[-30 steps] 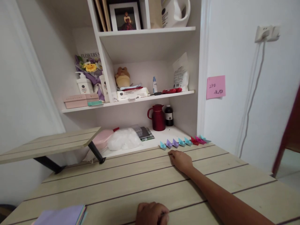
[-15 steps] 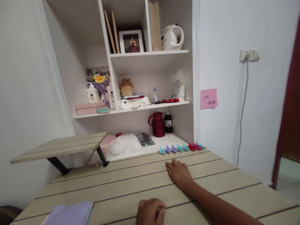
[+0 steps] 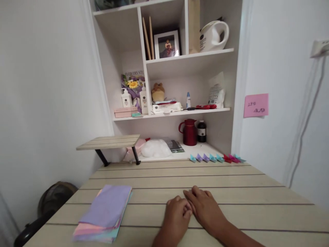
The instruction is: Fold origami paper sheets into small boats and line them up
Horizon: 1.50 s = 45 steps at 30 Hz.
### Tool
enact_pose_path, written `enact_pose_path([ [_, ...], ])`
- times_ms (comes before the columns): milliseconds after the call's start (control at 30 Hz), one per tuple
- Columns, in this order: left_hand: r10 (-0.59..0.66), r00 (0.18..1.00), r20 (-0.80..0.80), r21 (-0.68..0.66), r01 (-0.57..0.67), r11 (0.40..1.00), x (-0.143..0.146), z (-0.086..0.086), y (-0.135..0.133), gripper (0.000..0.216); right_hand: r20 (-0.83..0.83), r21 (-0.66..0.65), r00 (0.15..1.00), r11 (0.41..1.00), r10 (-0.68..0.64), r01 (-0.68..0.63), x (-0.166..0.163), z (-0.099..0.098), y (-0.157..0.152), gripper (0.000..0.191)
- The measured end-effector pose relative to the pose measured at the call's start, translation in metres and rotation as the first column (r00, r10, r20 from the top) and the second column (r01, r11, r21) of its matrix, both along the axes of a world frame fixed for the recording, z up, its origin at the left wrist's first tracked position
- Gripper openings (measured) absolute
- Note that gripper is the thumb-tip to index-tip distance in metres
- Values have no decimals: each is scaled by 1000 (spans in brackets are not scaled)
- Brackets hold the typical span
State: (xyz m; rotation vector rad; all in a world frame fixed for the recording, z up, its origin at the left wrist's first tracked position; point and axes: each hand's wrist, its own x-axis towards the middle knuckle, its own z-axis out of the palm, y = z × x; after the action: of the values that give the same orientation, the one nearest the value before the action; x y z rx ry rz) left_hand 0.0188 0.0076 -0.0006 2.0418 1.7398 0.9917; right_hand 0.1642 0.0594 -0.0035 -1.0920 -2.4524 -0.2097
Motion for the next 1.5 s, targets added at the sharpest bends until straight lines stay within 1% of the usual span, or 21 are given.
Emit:
enact_pose_path([
  [200, 29, 999, -46, -71, -32, 997, 1, 8, -23, 15, -9, -63, 992, 990, 127, -127, 4, 11, -21, 24],
  [267, -7, 997, -80, -88, 0, 996, -1, -1, -37, 29, 4, -51, 990, 989, 139, -138, 6, 7, -19, 26],
  [333, -107, 988, -107, -115, 95, 989, -6, -19, -51, 43, -2, -23, 991, 991, 133, -133, 8, -2, -13, 31],
  [367, -147, 983, -109, -122, 134, 983, -10, -28, -59, 42, -9, -6, 990, 990, 142, -142, 9, -7, -10, 31],
  [433, -155, 982, -104, -115, 142, 983, -23, -41, -77, 25, -27, 28, 990, 990, 140, -140, 9, -17, -3, 31],
  [467, -163, 982, -92, -126, 150, 980, -32, -42, -89, 19, -30, 34, 988, 988, 149, -148, 9, -21, -1, 31],
  [533, -256, 966, -25, -183, 247, 952, -53, -30, -115, 17, -44, 43, 986, 986, 162, -160, 9, -27, 3, 30],
  [567, -238, 970, 48, -169, 243, 955, -67, -17, -129, 22, -47, 47, 986, 987, 157, -155, 10, -28, 3, 30],
  [633, 79, 984, 157, -13, -77, 997, -102, 15, -154, 34, -43, 46, 988, 988, 151, -149, 11, -29, 4, 30],
  [667, 223, 961, 161, 91, -239, 967, -123, 29, -162, 36, -43, 43, 988, 988, 150, -148, 12, -30, 5, 31],
  [700, 362, 918, 159, 203, -389, 898, -144, 42, -168, 34, -45, 42, 988, 988, 151, -149, 12, -31, 6, 31],
  [767, 526, 842, 120, 351, -532, 771, -185, 55, -173, 32, -55, 41, 987, 988, 148, -146, 13, -33, 8, 31],
  [800, 562, 825, 66, 399, -538, 742, -203, 56, -172, 33, -58, 39, 987, 988, 150, -148, 13, -35, 10, 31],
  [900, 545, 838, -31, 418, -485, 768, -239, 47, -165, 30, -63, 21, 987, 989, 149, -148, 13, -40, 13, 32],
  [967, 544, 835, -79, 429, -464, 775, -247, 41, -159, 26, -61, 7, 990, 992, 127, -127, 14, -43, 15, 33],
  [1067, 535, 829, -163, 438, -425, 792, -242, 45, -149, 23, -49, -8, 992, 993, 114, -114, 16, -47, 18, 35],
  [1133, 491, 810, -322, 393, -357, 847, -235, 51, -140, 24, -38, -14, 991, 992, 126, -127, 17, -50, 21, 35],
  [1200, 376, 827, -419, 217, -311, 925, -230, 55, -131, 24, -35, -7, 990, 991, 135, -135, 17, -52, 23, 35],
  [1233, 329, 848, -416, 97, -318, 943, -230, 55, -128, 28, -38, -1, 990, 991, 135, -135, 17, -54, 24, 35],
  [1333, 267, 890, -371, -112, -328, 938, -233, 52, -122, 40, -50, 5, 990, 991, 134, -134, 18, -58, 27, 36],
  [1500, 214, 913, -347, -176, -287, 942, -240, 50, -127, 44, -47, 12, 990, 991, 134, -133, 22, -69, 35, 39],
])
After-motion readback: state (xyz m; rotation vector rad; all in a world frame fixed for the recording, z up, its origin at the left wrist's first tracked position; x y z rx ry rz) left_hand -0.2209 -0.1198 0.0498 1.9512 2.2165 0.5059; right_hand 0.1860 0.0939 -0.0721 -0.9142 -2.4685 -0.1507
